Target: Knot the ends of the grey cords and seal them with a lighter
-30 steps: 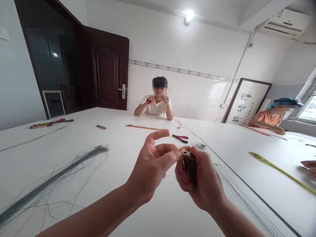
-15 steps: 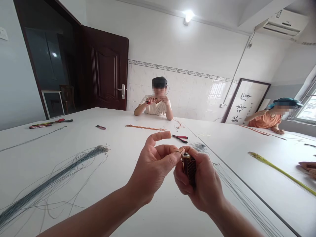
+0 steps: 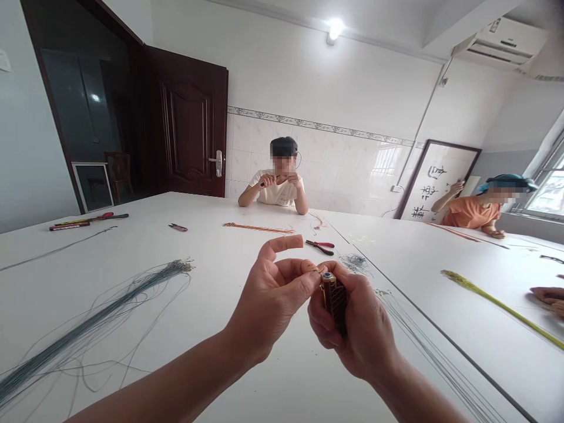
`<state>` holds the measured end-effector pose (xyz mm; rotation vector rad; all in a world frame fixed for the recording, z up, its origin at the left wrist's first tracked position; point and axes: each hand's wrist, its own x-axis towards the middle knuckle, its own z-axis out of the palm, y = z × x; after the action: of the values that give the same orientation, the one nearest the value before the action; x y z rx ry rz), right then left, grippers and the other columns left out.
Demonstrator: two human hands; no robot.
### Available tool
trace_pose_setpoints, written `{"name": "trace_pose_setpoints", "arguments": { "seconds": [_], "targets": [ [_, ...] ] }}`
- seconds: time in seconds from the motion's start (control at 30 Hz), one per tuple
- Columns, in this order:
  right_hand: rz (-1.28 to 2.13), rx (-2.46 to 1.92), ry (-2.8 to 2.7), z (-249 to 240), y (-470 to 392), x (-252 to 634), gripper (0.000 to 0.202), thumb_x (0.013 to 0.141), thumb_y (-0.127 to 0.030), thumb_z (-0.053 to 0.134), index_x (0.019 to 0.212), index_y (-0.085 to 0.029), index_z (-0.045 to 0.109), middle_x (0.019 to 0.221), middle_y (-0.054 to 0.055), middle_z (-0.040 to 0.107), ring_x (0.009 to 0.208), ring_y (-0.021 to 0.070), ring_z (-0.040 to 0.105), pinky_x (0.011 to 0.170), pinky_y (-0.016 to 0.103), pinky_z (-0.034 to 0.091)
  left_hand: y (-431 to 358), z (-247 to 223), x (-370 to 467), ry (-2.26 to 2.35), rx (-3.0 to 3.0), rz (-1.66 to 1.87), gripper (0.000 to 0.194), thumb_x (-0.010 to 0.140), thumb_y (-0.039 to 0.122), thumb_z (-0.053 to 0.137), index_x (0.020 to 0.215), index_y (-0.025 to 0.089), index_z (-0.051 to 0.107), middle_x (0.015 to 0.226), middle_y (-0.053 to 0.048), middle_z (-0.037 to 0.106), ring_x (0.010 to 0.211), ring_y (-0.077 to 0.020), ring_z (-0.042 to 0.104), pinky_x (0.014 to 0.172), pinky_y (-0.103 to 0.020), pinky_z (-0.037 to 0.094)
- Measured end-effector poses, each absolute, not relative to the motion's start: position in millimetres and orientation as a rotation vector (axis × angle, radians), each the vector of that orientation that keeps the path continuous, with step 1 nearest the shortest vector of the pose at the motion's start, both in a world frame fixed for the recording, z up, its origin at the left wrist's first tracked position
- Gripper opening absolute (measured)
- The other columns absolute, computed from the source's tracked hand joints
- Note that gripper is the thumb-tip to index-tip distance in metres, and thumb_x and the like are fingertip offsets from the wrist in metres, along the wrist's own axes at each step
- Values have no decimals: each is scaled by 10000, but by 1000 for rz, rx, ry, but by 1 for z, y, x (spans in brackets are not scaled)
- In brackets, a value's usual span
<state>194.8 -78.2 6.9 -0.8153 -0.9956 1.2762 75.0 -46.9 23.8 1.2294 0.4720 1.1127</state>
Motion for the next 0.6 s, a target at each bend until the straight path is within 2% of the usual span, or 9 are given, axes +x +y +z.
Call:
{"name": "trace_pose_setpoints", "arguments": {
  "seconds": [0.17,0.27,0.37,0.43,0.5,0.6],
  "targets": [
    [1228,-770,-945,6,-77,194,290,837,-458,407,698,-207,452,401,-55,442,350,67,295,359,173,228,-47,22,74,530,1240,1146,377,808,181,653,1117,276,458,732,69,613,669,-62,523,668,-217,410],
    [1100,-719,-947,8,-75,198,310,816,-507,489,729,-210,463,452,-62,452,395,67,327,385,178,256,-46,22,73,590,1254,1168,385,797,194,668,1113,302,477,774,66,623,678,-65,502,636,-215,382],
    [864,-798,-1046,8,-75,204,206,770,-345,659,853,-225,514,600,-59,538,481,66,403,438,186,330,-46,22,72,595,1253,1172,389,794,207,674,1113,317,480,782,64,623,687,-70,495,615,-213,365],
    [652,-861,-1104,8,-77,206,286,742,-230,702,964,-252,524,730,-39,620,517,68,453,457,192,370,-46,22,72,585,1254,1170,396,790,212,678,1114,316,476,755,66,612,675,-70,485,608,-211,360],
    [494,-873,-1152,7,-80,205,304,752,-204,688,996,-266,518,803,-15,671,513,76,492,430,196,380,-46,22,72,575,1251,1163,405,784,207,683,1114,304,469,718,69,592,655,-69,467,602,-209,357],
    [387,-849,-1234,8,-84,202,279,773,-183,657,987,-278,507,794,-15,688,537,103,568,407,199,409,-47,23,73,546,1251,1128,410,789,190,672,1123,283,452,694,66,566,640,-72,447,611,-220,368]
  ]
}}
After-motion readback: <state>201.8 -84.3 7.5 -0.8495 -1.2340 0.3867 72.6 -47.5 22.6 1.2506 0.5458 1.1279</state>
